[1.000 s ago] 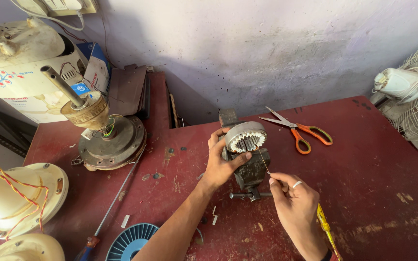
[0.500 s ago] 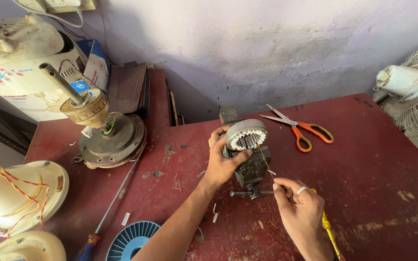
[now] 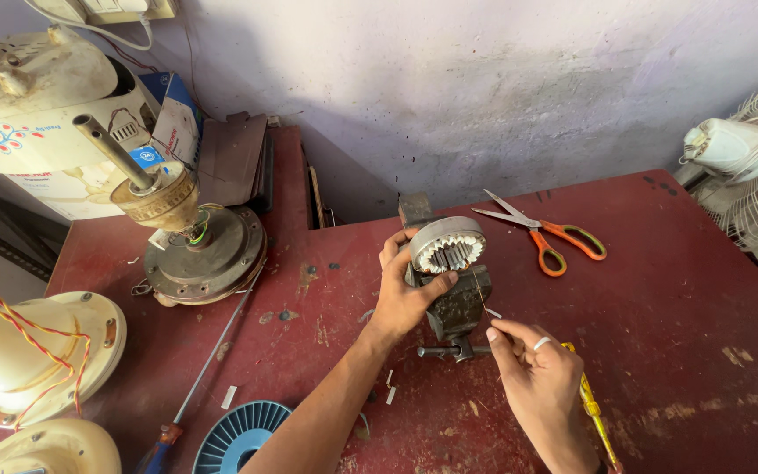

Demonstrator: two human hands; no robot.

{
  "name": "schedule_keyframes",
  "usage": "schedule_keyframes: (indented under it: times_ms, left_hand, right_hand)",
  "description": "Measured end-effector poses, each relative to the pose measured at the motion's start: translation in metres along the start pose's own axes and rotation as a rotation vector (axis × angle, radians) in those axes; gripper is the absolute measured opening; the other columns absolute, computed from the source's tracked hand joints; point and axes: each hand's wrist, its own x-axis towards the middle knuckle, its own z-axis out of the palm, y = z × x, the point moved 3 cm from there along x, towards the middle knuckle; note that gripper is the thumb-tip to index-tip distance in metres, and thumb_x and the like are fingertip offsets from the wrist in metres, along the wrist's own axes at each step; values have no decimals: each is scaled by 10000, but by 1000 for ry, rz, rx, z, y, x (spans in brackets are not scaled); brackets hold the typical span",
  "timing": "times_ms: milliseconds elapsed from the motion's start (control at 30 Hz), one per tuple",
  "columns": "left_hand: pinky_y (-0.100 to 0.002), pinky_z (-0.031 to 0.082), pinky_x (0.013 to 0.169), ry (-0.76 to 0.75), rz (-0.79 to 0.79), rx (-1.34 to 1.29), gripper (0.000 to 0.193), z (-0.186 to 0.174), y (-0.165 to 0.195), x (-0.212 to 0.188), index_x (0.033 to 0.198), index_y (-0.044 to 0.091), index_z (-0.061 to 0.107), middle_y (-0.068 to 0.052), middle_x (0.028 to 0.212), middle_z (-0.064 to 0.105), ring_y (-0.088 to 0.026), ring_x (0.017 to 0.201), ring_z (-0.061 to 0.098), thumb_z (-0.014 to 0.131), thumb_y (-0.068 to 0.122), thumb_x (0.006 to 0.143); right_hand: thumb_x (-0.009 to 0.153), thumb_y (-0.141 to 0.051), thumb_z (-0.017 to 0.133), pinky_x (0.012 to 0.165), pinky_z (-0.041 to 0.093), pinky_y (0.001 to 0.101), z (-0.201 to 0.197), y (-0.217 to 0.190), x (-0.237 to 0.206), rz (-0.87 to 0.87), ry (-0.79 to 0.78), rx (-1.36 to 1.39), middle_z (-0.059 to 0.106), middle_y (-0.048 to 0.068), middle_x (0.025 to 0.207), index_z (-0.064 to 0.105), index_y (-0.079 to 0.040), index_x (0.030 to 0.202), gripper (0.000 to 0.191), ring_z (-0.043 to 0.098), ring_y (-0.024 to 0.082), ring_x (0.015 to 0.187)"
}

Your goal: The person winds copper wire around the slots of a motor armature held in a bench vise. They repeatedly insert the wire into slots and pull it through, rotating the armature as needed to continue winding.

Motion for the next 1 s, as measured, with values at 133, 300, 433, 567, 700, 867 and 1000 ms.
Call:
schedule_keyframes:
  times_ms: [133, 300, 433, 567, 700, 867, 1000]
  left_hand:
    - [-511, 270, 1210, -29, -55, 82, 472, -1, -1, 1, 1211, 150, 731, -73, 1484, 403, -312, 1442, 258, 860, 259, 771]
    - [-523, 265, 1211, -55, -74, 78, 457, -1, -3, 2, 1199, 153, 743, -76, 1492, 391, -316, 1450, 239, 858, 276, 774]
    - [-519, 276, 1212, -44, -91, 57, 448, -1, -3, 2, 1174, 146, 753, -73, 1486, 400, -313, 1456, 244, 863, 272, 759]
    - [-517, 278, 1214, -48, -84, 40, 451, -2, -3, 2, 1181, 144, 749, -72, 1483, 404, -316, 1454, 247, 862, 268, 763]
    - [-510, 276, 1211, -28, -75, 72, 456, 0, -3, 1, 1177, 144, 754, -69, 1479, 407, -314, 1445, 261, 872, 268, 754]
    - [-492, 286, 1201, 14, -67, 111, 471, 0, -3, 1, 1173, 150, 757, -62, 1477, 425, -310, 1431, 288, 881, 260, 732]
    - [-487, 305, 1208, 12, -62, 94, 448, 0, -2, 1, 1155, 154, 768, -64, 1472, 431, -311, 1422, 304, 874, 257, 732]
  right_hand:
    - [892, -59, 739, 481, 456, 175, 2, -10, 9, -129, 18, 38, 735, 18, 770, 748, 26, 1084, 210, 616, 1, 603]
    - [886, -48, 752, 450, 409, 208, -1, -5, 9, -38, 8, -23, 726, 45, 714, 765, 20, 1083, 209, 573, 40, 540]
    - [898, -26, 735, 499, 445, 191, -2, -1, 2, -124, 46, 37, 703, 38, 760, 751, 31, 1081, 192, 591, 23, 619]
    - [913, -22, 717, 521, 458, 186, -4, 6, -8, -133, 55, 42, 702, 29, 778, 741, 30, 1086, 181, 599, 20, 643]
    - [879, -38, 731, 452, 457, 220, -5, 23, -20, -16, 21, -105, 732, 43, 743, 770, -2, 1057, 187, 626, 63, 562]
    - [892, -167, 765, 428, 493, 272, -5, 61, -48, 94, -114, -273, 737, 60, 712, 805, -96, 1072, 197, 669, 135, 499]
    - [852, -205, 726, 518, 585, 247, -25, 99, -82, 38, -174, -194, 807, 71, 742, 793, -98, 985, 183, 746, 117, 637]
